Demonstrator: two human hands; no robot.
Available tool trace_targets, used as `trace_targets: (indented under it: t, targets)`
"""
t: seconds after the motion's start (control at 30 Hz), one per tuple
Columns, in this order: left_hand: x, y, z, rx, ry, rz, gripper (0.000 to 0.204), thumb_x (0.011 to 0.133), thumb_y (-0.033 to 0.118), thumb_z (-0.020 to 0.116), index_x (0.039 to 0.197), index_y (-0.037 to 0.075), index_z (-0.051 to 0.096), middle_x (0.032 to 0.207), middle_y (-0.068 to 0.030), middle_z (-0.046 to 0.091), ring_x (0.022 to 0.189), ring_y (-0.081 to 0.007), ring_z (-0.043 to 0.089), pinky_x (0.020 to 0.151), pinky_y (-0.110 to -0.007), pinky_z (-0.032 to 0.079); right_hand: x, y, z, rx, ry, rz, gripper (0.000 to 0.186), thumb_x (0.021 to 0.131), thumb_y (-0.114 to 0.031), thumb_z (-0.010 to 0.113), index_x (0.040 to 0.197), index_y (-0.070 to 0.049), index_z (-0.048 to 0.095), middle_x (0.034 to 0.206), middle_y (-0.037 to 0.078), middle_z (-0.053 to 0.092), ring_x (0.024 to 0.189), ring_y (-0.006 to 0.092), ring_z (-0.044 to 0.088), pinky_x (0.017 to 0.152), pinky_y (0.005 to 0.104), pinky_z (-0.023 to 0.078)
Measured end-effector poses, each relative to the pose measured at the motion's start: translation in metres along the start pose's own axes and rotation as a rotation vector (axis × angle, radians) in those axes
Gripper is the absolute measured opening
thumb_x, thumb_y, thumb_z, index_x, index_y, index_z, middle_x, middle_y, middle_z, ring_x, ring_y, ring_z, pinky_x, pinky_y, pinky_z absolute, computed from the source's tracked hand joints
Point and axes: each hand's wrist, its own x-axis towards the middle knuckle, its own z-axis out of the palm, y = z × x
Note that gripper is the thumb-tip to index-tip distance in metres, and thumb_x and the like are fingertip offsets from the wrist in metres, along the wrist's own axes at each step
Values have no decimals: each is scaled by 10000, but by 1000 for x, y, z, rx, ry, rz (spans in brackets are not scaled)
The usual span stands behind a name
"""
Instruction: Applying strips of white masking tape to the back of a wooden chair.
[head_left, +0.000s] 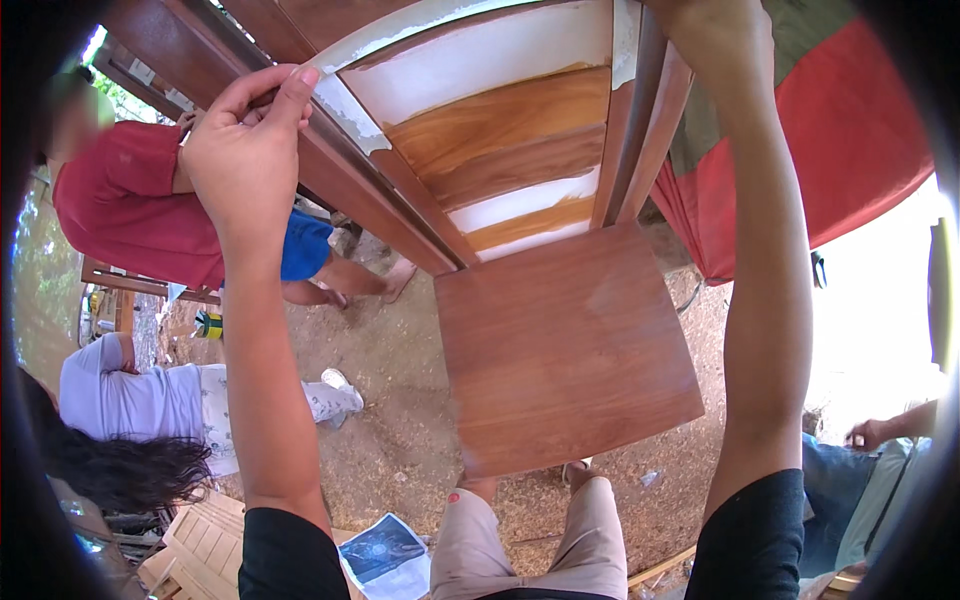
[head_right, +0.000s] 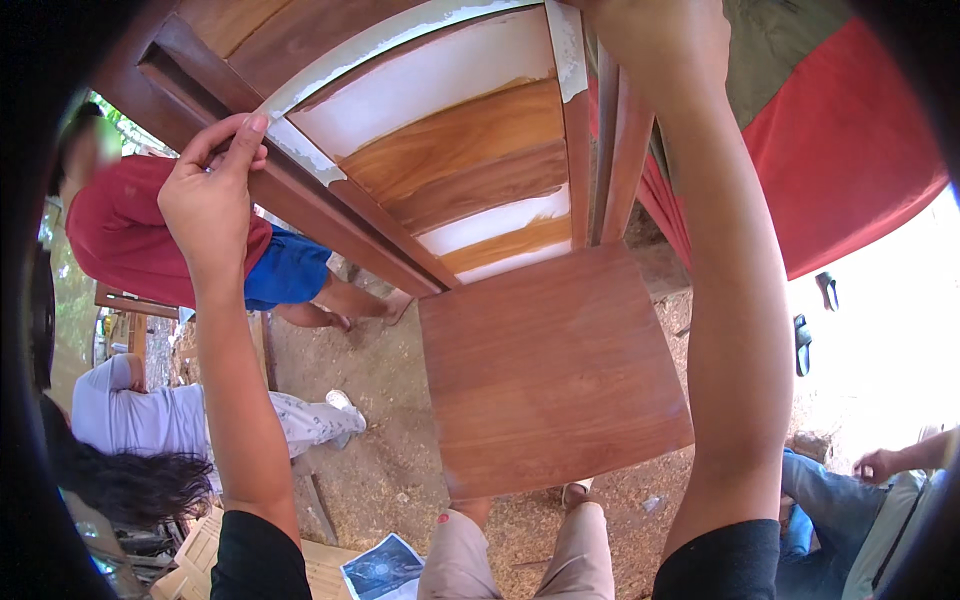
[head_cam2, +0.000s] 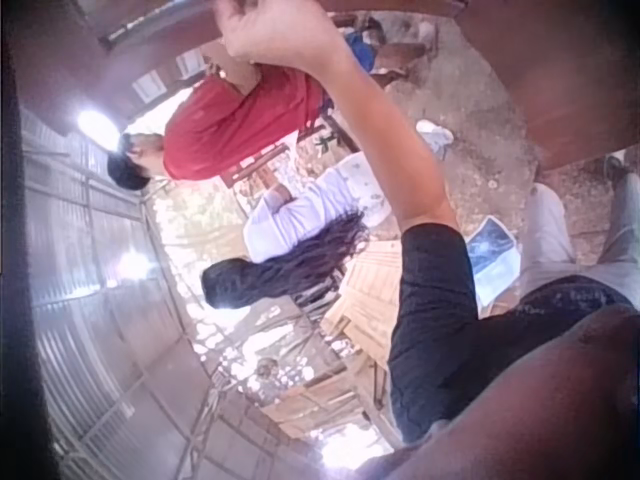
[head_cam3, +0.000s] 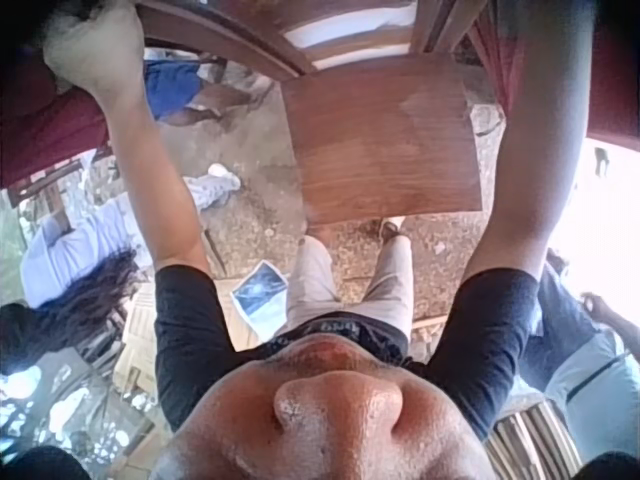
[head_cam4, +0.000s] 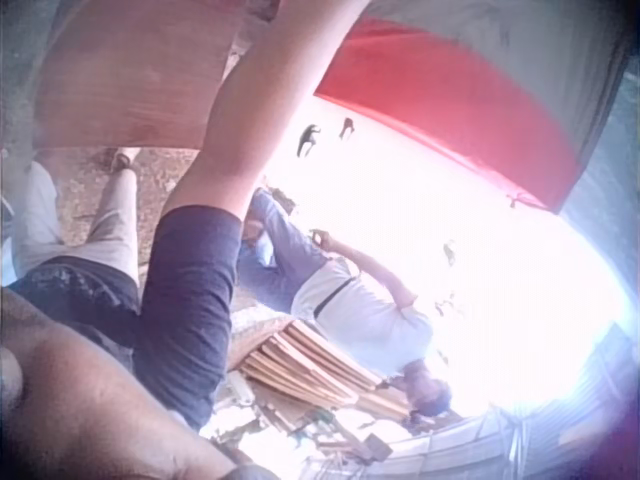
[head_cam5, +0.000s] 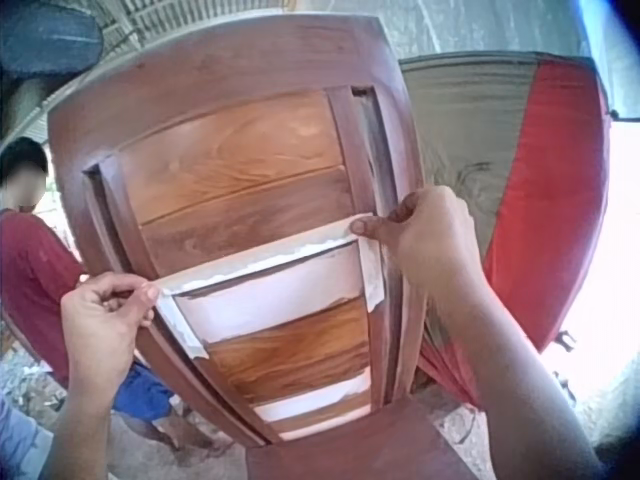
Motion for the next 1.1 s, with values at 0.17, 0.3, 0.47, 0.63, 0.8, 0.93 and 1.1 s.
trace_targets:
  t: [0.17, 0.3, 0.47, 0.63, 0.8, 0.93, 1.1]
  targets:
    - [-2, -2, 0, -77, -12, -33, 229, 867, 126, 802, 990, -57, 741, 792, -49, 705, 708, -63, 638, 658, -197, 513, 19, 15, 5, 140, -114, 140, 448, 714, -326, 902, 787, 82, 731, 645, 152, 679, 593, 227, 654, 605, 378, 514]
    - [-2, 2, 1, -28, -15, -67, 232, 865, 125, 800, 1003, -54, 746, 823, -62, 715, 721, -79, 650, 679, -211, 530, 18, 16, 11, 207, -114, 135, 477, 734, -368, 893, 776, 81, 736, 598, 134, 659, 510, 176, 603, 517, 372, 480]
    - [-2, 1, -2, -58, 8, 9, 229, 857, 129, 795, 976, -56, 733, 767, -44, 711, 701, -66, 645, 635, -196, 501, 19, 20, 20, 92, 14, 11, 449, 754, -354, 883, 761, 72, 741, 563, 116, 640, 505, 157, 590, 503, 356, 469]
    - [-6, 2, 3, -23, 14, -42, 241, 864, 133, 800, 1004, -53, 738, 812, -51, 713, 729, -75, 661, 676, -202, 539, 14, 14, 15, 98, -40, 59, 453, 778, -351, 867, 702, 71, 719, 510, 84, 580, 449, 131, 535, 436, 341, 415]
    - [-10, 10, 5, 55, 49, -22, 259, 864, 159, 809, 999, -51, 741, 781, -40, 711, 705, -61, 653, 662, -190, 527, 12, 14, 14, 60, -31, 5, 478, 785, -369, 862, 674, 68, 703, 493, 69, 560, 436, 132, 520, 431, 343, 407]
    - [-10, 6, 5, 31, 57, -3, 261, 864, 167, 811, 994, -48, 742, 769, -37, 711, 697, -55, 648, 654, -184, 519, 0, 6, 19, -25, 113, -88, 494, 788, -392, 860, 653, 56, 700, 486, 64, 551, 430, 130, 512, 429, 341, 405]
    - [-11, 4, 8, 13, 73, 24, 241, 867, 150, 806, 984, -51, 741, 761, -31, 706, 687, -44, 634, 638, -177, 504, 13, 7, 11, 74, -34, 43, 489, 780, -393, 866, 651, 48, 699, 492, 54, 553, 423, 125, 501, 423, 336, 398]
